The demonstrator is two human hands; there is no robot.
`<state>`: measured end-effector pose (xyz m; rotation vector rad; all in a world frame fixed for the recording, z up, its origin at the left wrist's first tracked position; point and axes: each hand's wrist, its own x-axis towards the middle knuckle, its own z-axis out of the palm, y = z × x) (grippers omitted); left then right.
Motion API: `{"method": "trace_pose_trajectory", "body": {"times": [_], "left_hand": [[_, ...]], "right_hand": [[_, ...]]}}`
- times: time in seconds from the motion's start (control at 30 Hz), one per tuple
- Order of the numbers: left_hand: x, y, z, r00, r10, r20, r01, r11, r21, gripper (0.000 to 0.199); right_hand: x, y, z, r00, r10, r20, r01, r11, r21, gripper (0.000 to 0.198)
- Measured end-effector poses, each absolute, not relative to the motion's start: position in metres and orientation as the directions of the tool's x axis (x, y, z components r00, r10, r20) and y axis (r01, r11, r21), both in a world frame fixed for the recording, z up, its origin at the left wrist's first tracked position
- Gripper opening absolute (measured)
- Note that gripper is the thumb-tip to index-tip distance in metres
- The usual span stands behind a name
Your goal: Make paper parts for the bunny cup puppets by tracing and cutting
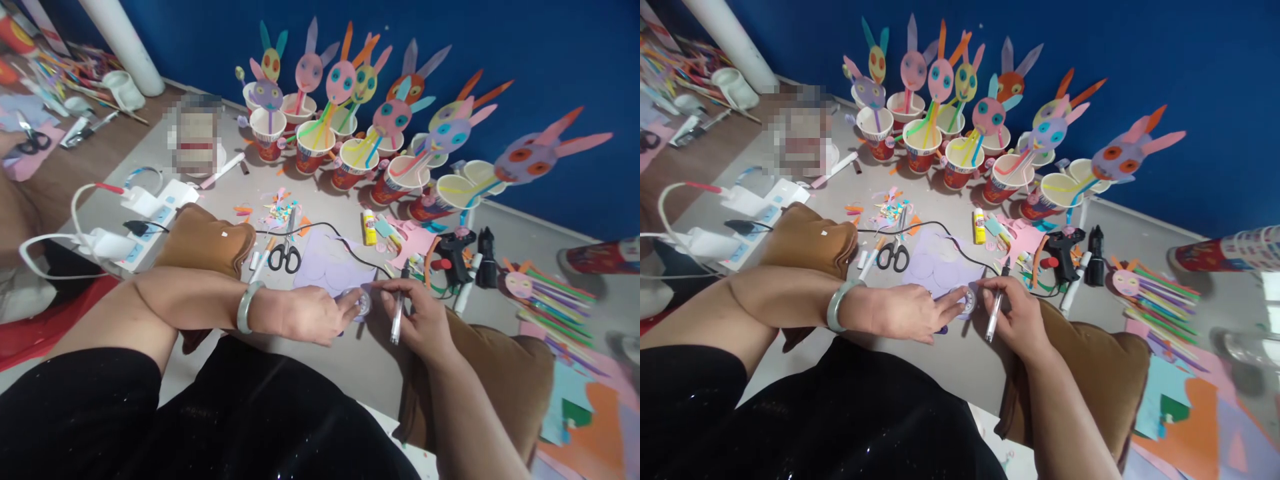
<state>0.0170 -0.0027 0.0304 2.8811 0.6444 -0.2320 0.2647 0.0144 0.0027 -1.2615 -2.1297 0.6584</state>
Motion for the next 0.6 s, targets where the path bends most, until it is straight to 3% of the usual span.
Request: {"method": "trace_pose_trajectory", "body": {"times": [0.2, 0.37, 0.5, 0.6], "left_hand": [[0.016, 0.0, 0.031, 0.901, 0.399, -0.169, 0.427, -0.885, 0.187, 0.074], [0.014, 0.0, 0.026, 0.9, 0.414, -0.139, 0.436, -0.869, 0.235, 0.073], [0.015, 0.0, 0.026, 0.901, 0.405, -0.155, 0.431, -0.874, 0.226, 0.076], [0.014, 0.002, 0.03, 0.899, 0.407, -0.162, 0.435, -0.868, 0.237, 0.071]], "right_hand": [[0.262, 0.009, 0.002, -0.227, 0.944, 0.239, 0.566, 0.327, -0.757, 0.033], [0.252, 0.014, 0.018, -0.131, 0.98, 0.148, 0.46, 0.193, -0.867, 0.024], [0.245, 0.031, 0.032, -0.27, 0.961, -0.054, 0.501, 0.093, -0.86, 0.023], [0.239, 0.049, 0.036, -0.404, 0.902, -0.149, 0.572, 0.123, -0.811, 0.028]]}}
